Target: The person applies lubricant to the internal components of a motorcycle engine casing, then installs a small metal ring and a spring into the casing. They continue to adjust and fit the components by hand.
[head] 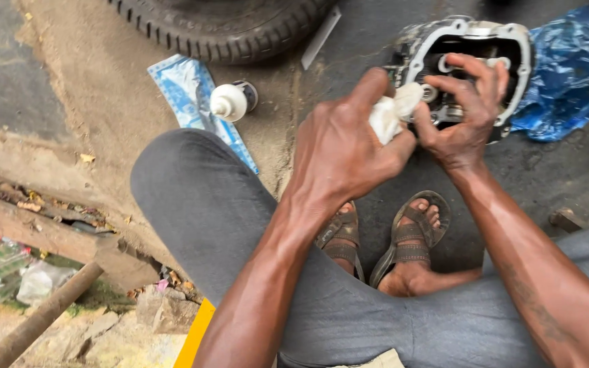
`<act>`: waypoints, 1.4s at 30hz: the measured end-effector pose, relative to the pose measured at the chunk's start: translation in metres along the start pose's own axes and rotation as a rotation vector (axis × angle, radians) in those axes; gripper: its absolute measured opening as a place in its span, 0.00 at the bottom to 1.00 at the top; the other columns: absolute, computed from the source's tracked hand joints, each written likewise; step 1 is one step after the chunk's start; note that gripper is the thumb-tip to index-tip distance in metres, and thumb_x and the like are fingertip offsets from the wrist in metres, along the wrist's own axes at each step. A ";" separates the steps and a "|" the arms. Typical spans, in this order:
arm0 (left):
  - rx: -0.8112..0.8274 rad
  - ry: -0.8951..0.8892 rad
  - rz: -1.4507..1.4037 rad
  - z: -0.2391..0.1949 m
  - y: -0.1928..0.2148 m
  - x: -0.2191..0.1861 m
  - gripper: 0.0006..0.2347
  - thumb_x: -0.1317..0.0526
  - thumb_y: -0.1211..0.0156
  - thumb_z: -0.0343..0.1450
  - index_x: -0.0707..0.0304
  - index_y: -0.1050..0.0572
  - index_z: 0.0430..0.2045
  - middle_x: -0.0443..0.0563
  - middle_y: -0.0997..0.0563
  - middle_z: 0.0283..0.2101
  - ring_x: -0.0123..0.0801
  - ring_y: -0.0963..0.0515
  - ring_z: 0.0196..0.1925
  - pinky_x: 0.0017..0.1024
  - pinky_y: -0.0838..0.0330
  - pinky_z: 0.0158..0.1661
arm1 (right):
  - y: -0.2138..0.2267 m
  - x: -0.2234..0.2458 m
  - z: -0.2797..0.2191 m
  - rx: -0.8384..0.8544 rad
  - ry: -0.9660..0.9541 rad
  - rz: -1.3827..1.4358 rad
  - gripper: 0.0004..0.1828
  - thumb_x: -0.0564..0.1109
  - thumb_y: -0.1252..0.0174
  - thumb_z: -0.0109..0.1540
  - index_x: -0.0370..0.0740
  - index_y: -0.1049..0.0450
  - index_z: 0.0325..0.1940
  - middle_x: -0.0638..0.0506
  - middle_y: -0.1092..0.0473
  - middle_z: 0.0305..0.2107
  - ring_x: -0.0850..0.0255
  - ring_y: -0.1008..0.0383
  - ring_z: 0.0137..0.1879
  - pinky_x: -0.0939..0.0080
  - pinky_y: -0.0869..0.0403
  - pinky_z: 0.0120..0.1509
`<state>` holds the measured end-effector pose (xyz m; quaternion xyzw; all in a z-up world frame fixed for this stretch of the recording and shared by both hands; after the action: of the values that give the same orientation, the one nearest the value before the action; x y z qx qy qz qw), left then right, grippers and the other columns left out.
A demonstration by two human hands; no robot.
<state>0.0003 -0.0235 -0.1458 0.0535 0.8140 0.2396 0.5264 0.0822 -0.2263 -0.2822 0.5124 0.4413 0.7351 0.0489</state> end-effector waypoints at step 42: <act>0.396 0.055 0.460 0.069 -0.063 -0.007 0.19 0.61 0.39 0.56 0.67 0.21 0.41 0.62 0.18 0.19 0.44 0.17 0.20 0.43 0.24 0.24 | 0.020 0.023 0.016 -0.047 -0.056 0.040 0.18 0.44 0.30 0.55 0.47 0.20 0.49 0.50 0.31 0.59 0.54 0.34 0.71 0.34 0.57 0.84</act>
<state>0.0747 -0.0581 -0.1907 0.3314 0.8255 0.1904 0.4153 0.0919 -0.2173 -0.2506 0.5403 0.4120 0.7313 0.0588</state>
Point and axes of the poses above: each hand's wrist, its own z-axis towards the middle knuckle, its own y-axis out of the back of the hand, x = y × z, the point moved 5 cm from there along z, towards the middle knuckle
